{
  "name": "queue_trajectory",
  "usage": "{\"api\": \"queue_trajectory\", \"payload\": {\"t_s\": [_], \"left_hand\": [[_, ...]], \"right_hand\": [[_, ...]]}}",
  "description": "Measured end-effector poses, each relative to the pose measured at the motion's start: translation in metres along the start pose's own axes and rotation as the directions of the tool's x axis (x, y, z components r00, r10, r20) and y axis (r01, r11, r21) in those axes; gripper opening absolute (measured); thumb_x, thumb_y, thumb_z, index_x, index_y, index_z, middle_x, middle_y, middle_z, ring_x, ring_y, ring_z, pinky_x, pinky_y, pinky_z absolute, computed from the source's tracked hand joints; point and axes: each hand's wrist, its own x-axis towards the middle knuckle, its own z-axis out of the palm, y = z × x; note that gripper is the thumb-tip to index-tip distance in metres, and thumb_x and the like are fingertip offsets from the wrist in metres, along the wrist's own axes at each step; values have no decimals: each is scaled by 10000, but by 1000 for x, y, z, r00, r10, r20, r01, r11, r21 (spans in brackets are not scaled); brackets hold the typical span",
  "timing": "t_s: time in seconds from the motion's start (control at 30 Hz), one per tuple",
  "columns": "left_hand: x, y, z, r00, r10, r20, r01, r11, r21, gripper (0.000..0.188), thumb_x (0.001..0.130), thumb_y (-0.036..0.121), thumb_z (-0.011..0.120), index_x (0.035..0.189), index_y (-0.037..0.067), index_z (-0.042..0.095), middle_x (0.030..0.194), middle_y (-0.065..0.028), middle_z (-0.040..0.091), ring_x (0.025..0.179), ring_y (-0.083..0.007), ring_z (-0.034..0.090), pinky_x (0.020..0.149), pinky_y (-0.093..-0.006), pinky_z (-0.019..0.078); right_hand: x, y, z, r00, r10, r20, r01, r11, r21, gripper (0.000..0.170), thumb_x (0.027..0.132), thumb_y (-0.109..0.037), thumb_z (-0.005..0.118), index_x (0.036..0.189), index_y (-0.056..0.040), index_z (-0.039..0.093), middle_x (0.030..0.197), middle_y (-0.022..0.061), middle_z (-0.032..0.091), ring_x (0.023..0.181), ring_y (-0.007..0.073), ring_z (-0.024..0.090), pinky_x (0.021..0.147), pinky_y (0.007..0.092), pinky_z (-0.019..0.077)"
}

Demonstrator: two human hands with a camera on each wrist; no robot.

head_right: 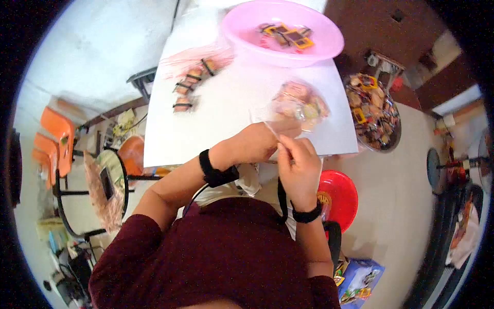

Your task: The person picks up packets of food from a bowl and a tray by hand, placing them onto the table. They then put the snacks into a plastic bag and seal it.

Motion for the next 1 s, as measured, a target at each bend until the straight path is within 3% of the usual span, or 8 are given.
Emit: {"api": "queue_trajectory", "payload": {"t_s": [0.1,0.2,0.33,0.43,0.57,0.8,0.93,1.0], "left_hand": [[-42,-10,-7,858,136,-495,-237,960,-147,342,759,56,624,1101,58,629,1023,-141,658,881,-332,636,742,-393,529],[-87,-50,-16,812,-70,-579,-26,987,-157,232,762,-1,625,986,46,658,943,-121,664,807,-315,634,705,-383,518],[-136,-102,-36,724,-433,-536,565,819,102,391,747,79,671,1131,66,598,1240,-129,561,1110,-318,553,905,-406,473],[-154,-129,-33,722,-562,-403,610,793,-14,357,786,126,646,1132,57,589,1221,-161,567,1053,-343,580,879,-412,477],[-147,-144,-32,683,-575,-450,671,738,76,230,863,203,597,1027,42,607,1008,-179,614,941,-363,591,772,-447,485],[-131,-140,-34,709,-549,-444,648,755,102,168,882,145,529,956,12,599,835,-240,640,760,-395,619,701,-461,494],[-123,-89,-42,733,-414,-540,328,910,-252,225,904,120,509,1062,-7,608,825,-186,663,688,-337,632,654,-381,503],[-113,-50,-43,789,-528,-316,211,715,-667,251,939,114,496,1133,5,611,821,-85,656,631,-151,600,589,-271,504]], "right_hand": [[1,0,-3,1000,23,8,-23,1000,13,144,803,24,640,944,6,661,750,107,587,648,213,562,594,304,456],[2,3,-3,1000,-4,-12,4,1000,1,150,802,42,638,949,19,660,755,102,586,641,182,557,593,288,455],[3,0,-4,1000,13,-2,-13,1000,-16,148,801,42,638,947,21,660,754,100,585,625,174,553,582,281,453],[3,-3,-3,1000,10,8,-10,1000,0,146,801,39,640,943,17,660,744,97,585,620,171,554,578,280,452],[-1,-1,-1,1000,8,8,-8,1000,-6,147,799,32,647,943,6,660,735,92,587,627,170,564,579,278,455],[-4,-3,-6,997,69,25,-70,996,47,134,812,5,653,945,5,657,754,100,595,622,180,571,572,279,458],[0,-8,-7,996,94,5,-94,992,88,139,807,12,656,946,9,651,742,95,585,619,172,559,567,272,449],[3,-7,-5,997,66,-26,-63,992,105,135,808,14,653,942,7,648,740,94,582,617,173,554,563,274,444]]}}
